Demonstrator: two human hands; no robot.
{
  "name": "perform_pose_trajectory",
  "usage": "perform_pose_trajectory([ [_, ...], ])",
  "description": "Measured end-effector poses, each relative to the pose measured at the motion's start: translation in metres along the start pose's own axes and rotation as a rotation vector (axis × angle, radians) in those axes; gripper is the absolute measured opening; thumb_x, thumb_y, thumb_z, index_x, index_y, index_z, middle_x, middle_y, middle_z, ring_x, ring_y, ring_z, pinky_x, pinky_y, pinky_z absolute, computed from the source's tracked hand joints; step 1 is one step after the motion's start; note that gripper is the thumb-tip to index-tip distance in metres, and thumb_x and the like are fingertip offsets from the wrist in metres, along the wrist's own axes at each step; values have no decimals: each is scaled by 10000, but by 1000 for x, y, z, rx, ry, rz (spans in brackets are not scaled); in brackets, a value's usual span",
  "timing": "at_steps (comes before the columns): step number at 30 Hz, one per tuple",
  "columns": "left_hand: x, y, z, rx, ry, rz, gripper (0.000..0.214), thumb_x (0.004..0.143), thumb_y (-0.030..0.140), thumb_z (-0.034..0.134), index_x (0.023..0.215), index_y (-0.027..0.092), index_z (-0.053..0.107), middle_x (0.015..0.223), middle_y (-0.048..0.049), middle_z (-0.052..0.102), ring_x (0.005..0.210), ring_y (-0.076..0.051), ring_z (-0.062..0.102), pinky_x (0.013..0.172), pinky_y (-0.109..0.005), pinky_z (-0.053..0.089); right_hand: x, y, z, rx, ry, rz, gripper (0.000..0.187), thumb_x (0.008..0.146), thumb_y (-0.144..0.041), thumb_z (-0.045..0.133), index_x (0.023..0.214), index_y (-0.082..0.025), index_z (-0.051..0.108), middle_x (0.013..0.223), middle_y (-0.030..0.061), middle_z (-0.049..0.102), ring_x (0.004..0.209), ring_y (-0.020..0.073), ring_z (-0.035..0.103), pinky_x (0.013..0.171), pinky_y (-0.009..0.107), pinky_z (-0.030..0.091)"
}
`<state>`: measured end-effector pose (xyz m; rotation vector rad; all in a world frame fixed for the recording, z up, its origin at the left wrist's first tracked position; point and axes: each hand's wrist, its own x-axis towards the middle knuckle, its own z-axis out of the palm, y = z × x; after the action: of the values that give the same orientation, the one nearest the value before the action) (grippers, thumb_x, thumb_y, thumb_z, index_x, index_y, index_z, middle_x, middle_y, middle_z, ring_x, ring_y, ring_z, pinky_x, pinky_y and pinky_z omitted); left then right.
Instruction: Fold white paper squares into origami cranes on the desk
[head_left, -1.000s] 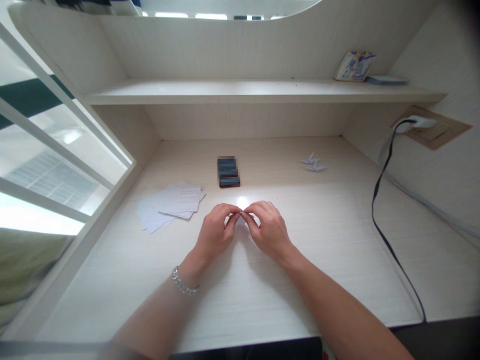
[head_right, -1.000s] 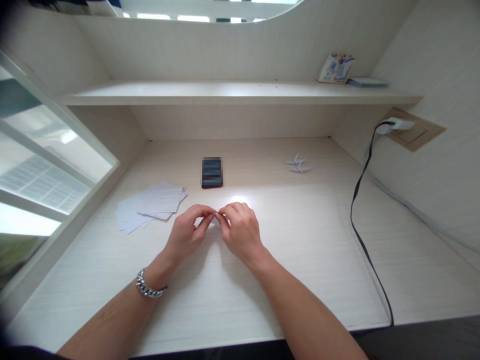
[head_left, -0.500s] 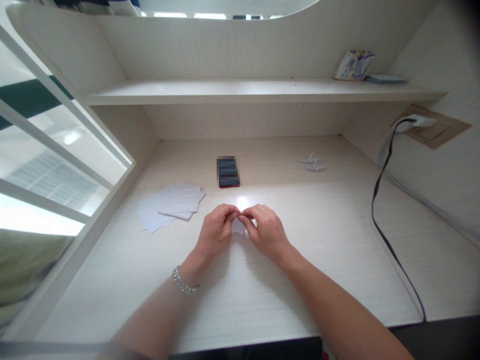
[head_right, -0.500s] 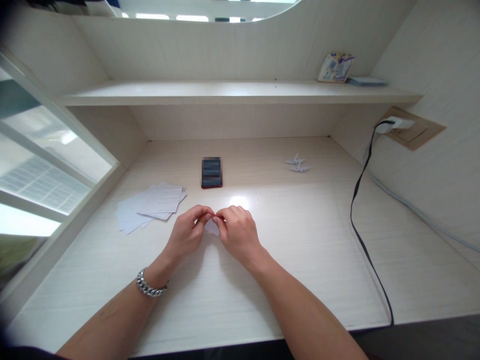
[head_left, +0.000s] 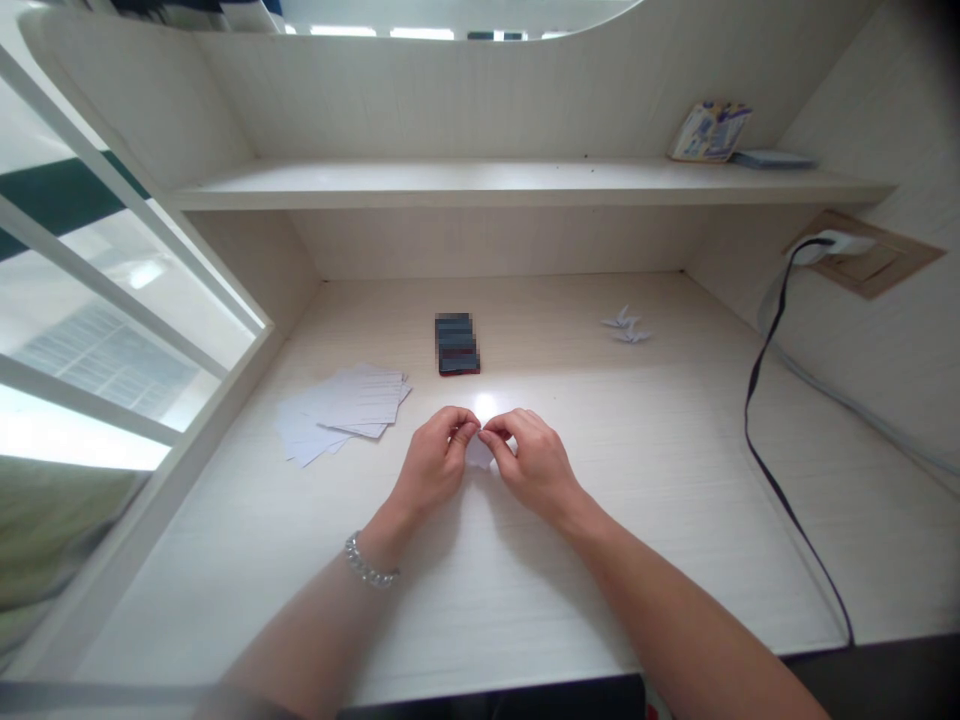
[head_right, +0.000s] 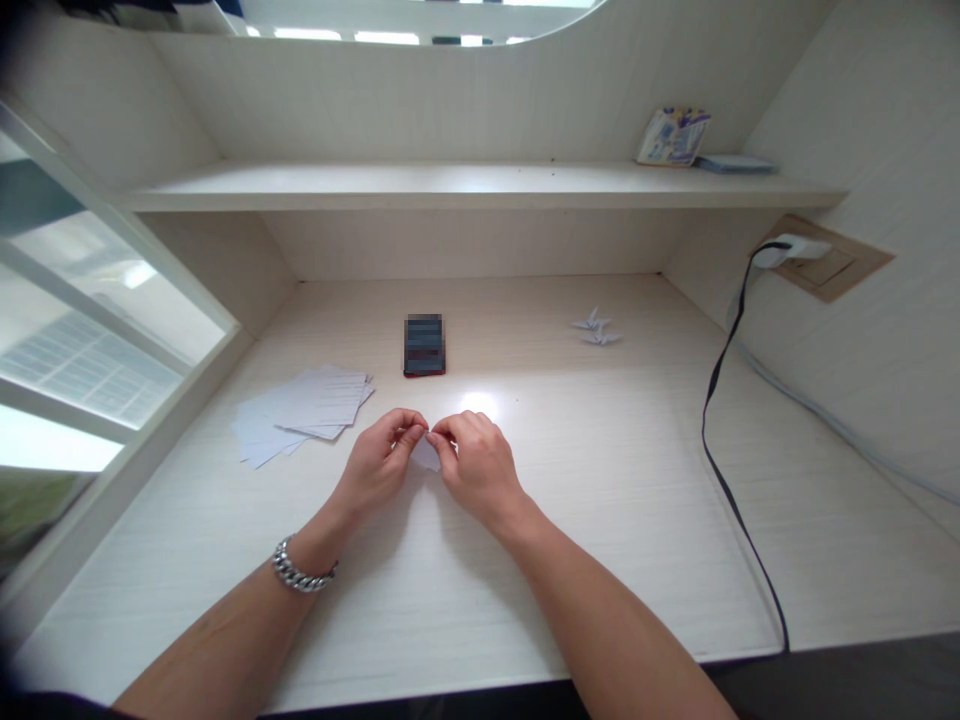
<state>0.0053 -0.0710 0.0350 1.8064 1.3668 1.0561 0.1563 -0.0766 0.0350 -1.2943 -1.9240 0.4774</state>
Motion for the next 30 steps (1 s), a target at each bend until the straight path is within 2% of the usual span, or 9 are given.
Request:
perform_pose_trajectory([
  [4,1,-1,2,-148,-7,-46,192,858,316,462,914,186,591,897,-42,627,820,-153,573,741,-266,439,1,1,1,139,-1,76,115,838,-250,510,820,-198,610,802,39,627,768,179,546,700,301,410],
  [7,2,-7,4,-287,5,-106,244,782,333,582,976,183,580,973,-57,624,864,-165,584,738,-266,458,4,6,2,337,32,195,152,844,-303,492,820,-189,590,808,34,625,750,166,564,687,287,431],
  [9,3,-12,4,-337,-18,-143,260,733,325,639,934,171,583,908,-53,634,809,-160,592,701,-260,465,7,10,2,447,47,265,171,832,-334,503,811,-180,576,791,30,618,722,158,568,665,277,441],
  [12,5,-19,3,-374,33,-171,218,737,321,628,877,158,589,822,-44,639,737,-146,590,654,-248,460,9,13,3,515,13,328,176,800,-344,539,802,-172,575,774,29,615,696,155,571,639,272,447],
  [16,6,-19,1,-317,-1,-147,190,768,314,588,865,154,624,866,-58,652,792,-158,599,721,-271,466,9,11,2,530,-49,302,195,776,-336,572,883,-177,605,839,42,642,762,164,588,687,277,455],
  [19,5,-15,2,-339,-21,-153,219,768,322,585,885,144,639,894,-77,663,810,-172,608,729,-285,478,8,11,1,473,-55,287,200,808,-347,524,832,-178,628,800,37,649,731,162,583,662,276,442],
  [22,4,-10,2,-373,56,-149,269,730,326,632,931,147,626,877,-73,663,779,-162,610,697,-273,484,9,14,1,441,-58,307,219,822,-349,498,795,-174,628,767,31,645,706,161,576,640,276,434],
  [25,2,-6,1,-336,124,-149,346,705,321,663,1009,172,595,818,-47,651,736,-145,609,676,-265,485,9,15,0,453,-115,283,225,827,-344,491,807,-173,635,788,35,650,727,162,579,654,276,437],
  [30,-1,-1,2,-328,65,-154,375,684,327,684,1014,179,586,818,-52,657,771,-162,624,715,-291,496,9,12,2,484,-73,236,201,831,-330,498,823,-181,634,819,33,648,753,157,575,687,279,434],
])
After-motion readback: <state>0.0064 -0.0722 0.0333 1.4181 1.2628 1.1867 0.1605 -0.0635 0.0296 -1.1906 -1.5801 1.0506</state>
